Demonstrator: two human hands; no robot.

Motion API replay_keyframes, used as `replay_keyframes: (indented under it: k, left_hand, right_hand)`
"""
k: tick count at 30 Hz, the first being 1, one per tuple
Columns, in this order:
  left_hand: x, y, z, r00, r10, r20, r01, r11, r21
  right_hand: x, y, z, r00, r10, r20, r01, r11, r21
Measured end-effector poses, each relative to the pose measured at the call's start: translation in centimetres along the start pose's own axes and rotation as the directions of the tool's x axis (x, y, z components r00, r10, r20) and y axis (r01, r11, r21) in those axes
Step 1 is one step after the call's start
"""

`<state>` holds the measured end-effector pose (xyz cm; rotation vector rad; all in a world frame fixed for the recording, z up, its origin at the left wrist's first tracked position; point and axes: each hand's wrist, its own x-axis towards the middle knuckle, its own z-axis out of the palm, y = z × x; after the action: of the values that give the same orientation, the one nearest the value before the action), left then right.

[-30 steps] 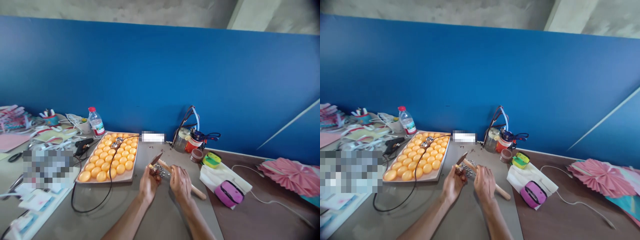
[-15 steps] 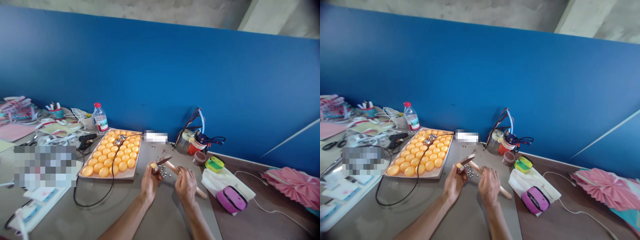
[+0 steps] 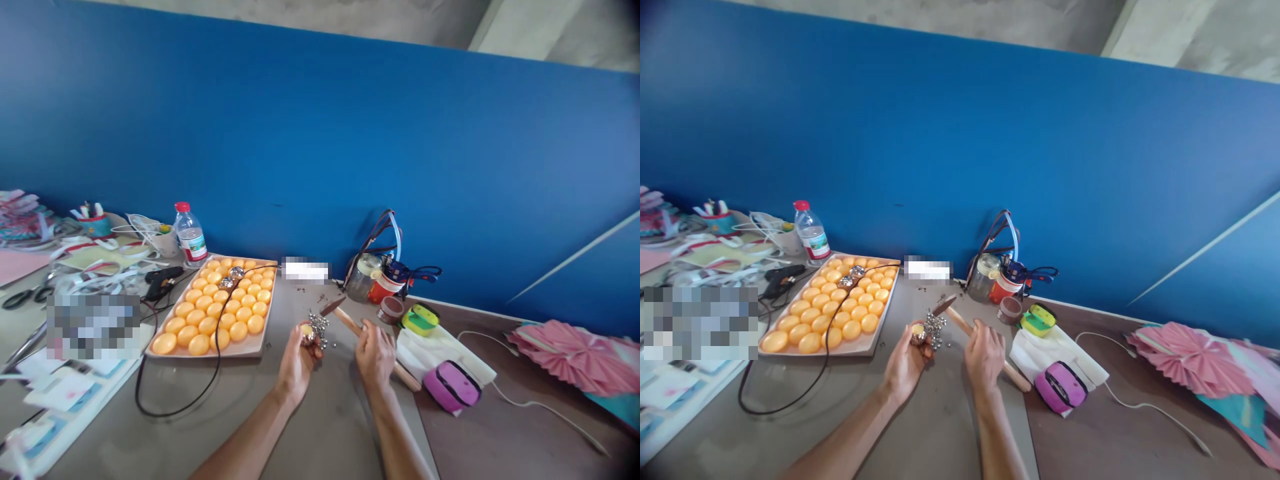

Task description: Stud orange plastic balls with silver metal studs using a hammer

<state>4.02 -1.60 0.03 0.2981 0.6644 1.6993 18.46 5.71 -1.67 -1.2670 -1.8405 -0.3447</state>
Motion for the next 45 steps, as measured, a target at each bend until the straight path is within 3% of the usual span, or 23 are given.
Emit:
replay_keyframes:
  k: [6, 14, 18, 24, 27, 32, 34, 38, 42, 45]
  left_hand:
    - [0.0, -0.1, -0.2, 0.998, 0.058, 0.014, -0.059, 0.991, 0.117]
    - [0.1, -0.3, -0.3, 0.999, 0.032, -0.001, -0.031, 0.986, 0.161]
    - [0.2, -0.2, -0.3, 0.999, 0.014, -0.032, -0.009, 0.989, 0.148]
    - [0.1, -0.2, -0.2, 1.000, 0.019, -0.010, -0.017, 0.988, 0.151]
    - [0.0, -0.3, -0.2, 1.000, 0.007, -0.008, -0.006, 0.987, 0.163]
    - [0.0, -0.5, -0.3, 1.000, 0.001, -0.003, -0.001, 0.985, 0.175]
    - [0.2, -0.5, -0.4, 1.000, 0.009, -0.010, -0.007, 0.982, 0.186]
    - [0.3, -0.5, -0.5, 1.000, 0.008, -0.019, -0.004, 0.981, 0.195]
    - [0.1, -0.4, -0.3, 1.000, -0.009, -0.010, 0.011, 0.985, 0.171]
    - [0.0, -0.4, -0.2, 1.000, -0.016, -0.011, 0.017, 0.987, 0.162]
  right_hand:
    - [0.0, -0.5, 1.0, 0.989, 0.047, 0.137, -0.043, 0.999, -0.028]
    - [0.4, -0.6, 0.4, 0.994, 0.076, 0.073, -0.074, 0.997, -0.029]
    - [0.6, -0.4, 0.2, 0.986, 0.133, 0.105, -0.125, 0.989, -0.080]
    - [0.4, 0.9, 0.5, 0.902, 0.339, 0.266, -0.270, 0.926, -0.265]
    - [0.4, 1.4, 0.6, 0.866, 0.382, 0.322, -0.289, 0.909, -0.301]
    - [0.5, 0.7, -0.1, 0.956, 0.211, 0.203, -0.179, 0.970, -0.163]
    - [0.4, 0.1, -0.5, 0.964, 0.096, 0.246, -0.094, 0.995, -0.017]
    - [-0.2, -1.1, -0.6, 0.908, -0.039, 0.417, -0.070, 0.968, 0.243]
    - [-0.8, -2.0, -0.2, 0.843, -0.034, 0.537, -0.131, 0.955, 0.268]
    - [-1.0, -2.4, 0.1, 0.823, -0.008, 0.568, -0.153, 0.960, 0.235]
